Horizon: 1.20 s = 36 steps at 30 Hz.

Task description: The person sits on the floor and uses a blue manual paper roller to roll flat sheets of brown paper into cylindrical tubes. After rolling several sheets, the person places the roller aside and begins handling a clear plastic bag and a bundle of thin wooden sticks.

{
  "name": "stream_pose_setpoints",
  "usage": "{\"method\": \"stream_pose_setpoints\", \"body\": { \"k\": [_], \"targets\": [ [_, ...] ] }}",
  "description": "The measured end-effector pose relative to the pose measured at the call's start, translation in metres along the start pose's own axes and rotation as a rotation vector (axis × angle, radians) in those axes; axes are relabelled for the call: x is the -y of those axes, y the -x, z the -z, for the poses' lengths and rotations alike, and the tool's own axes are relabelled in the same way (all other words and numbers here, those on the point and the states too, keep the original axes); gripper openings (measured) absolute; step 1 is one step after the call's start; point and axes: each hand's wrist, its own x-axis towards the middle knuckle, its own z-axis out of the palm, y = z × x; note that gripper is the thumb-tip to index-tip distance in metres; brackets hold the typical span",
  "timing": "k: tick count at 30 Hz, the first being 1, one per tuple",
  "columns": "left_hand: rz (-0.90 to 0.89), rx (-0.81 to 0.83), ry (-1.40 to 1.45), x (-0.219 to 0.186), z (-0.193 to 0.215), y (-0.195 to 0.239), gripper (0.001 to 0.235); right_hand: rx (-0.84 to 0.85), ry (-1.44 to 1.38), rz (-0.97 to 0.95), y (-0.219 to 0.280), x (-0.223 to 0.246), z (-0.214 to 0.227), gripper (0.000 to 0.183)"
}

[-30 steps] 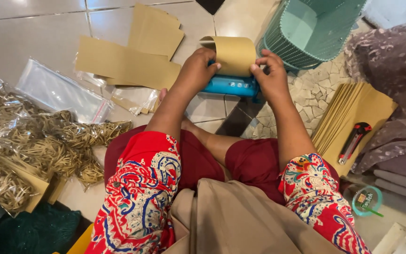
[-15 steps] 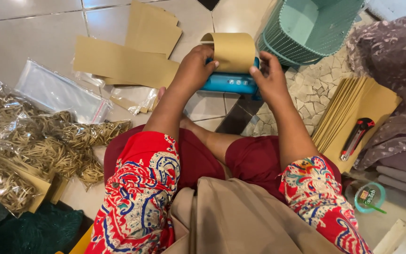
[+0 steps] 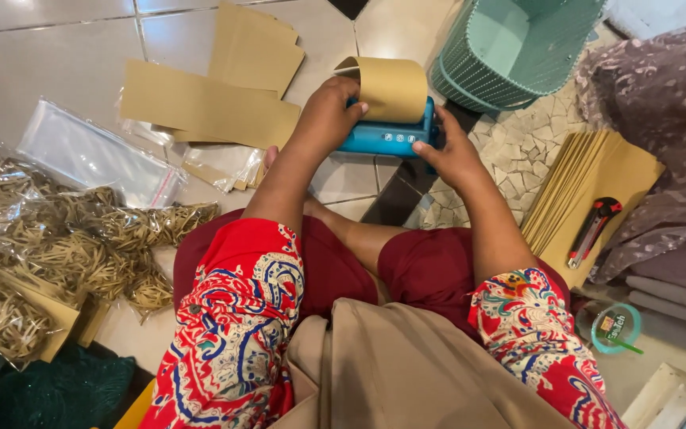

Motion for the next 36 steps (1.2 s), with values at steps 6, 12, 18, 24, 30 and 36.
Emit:
{"method": "stream_pose_setpoints", "body": {
  "k": [6, 12, 18, 24, 30, 36],
  "targets": [
    [0.026, 0.002, -0.005, -0.002, 0.001, 0.001, 0.008, -0.044, 0.231, -0.16, 0.017, 0.054, 0.001, 0.083],
    [0.038, -0.001, 0.003, 0.003, -0.002, 0.0, 0.009, -0.032, 0.359, -0.205, 0.024, 0.075, 0.002, 0.075],
    [-0.046, -0.025, -0.105, -0.001, 0.002, 0.002, 0.021, -0.001, 0.582, -0.038, 0.011, 0.048, 0.006, 0.076],
    [-0.045, -0.038, -0.128, 0.029, -0.018, -0.003, 0.046, 0.031, 0.628, 0.012, 0.001, 0.041, 0.009, 0.076],
    [0.027, -0.087, -0.085, -0.012, -0.005, 0.022, 0.074, 0.078, 0.661, 0.051, -0.001, 0.055, 0.018, 0.078],
    [-0.069, -0.114, 0.234, -0.08, -0.03, 0.054, 0.034, 0.056, 0.63, 0.052, 0.007, 0.059, 0.017, 0.074]
  ]
}}
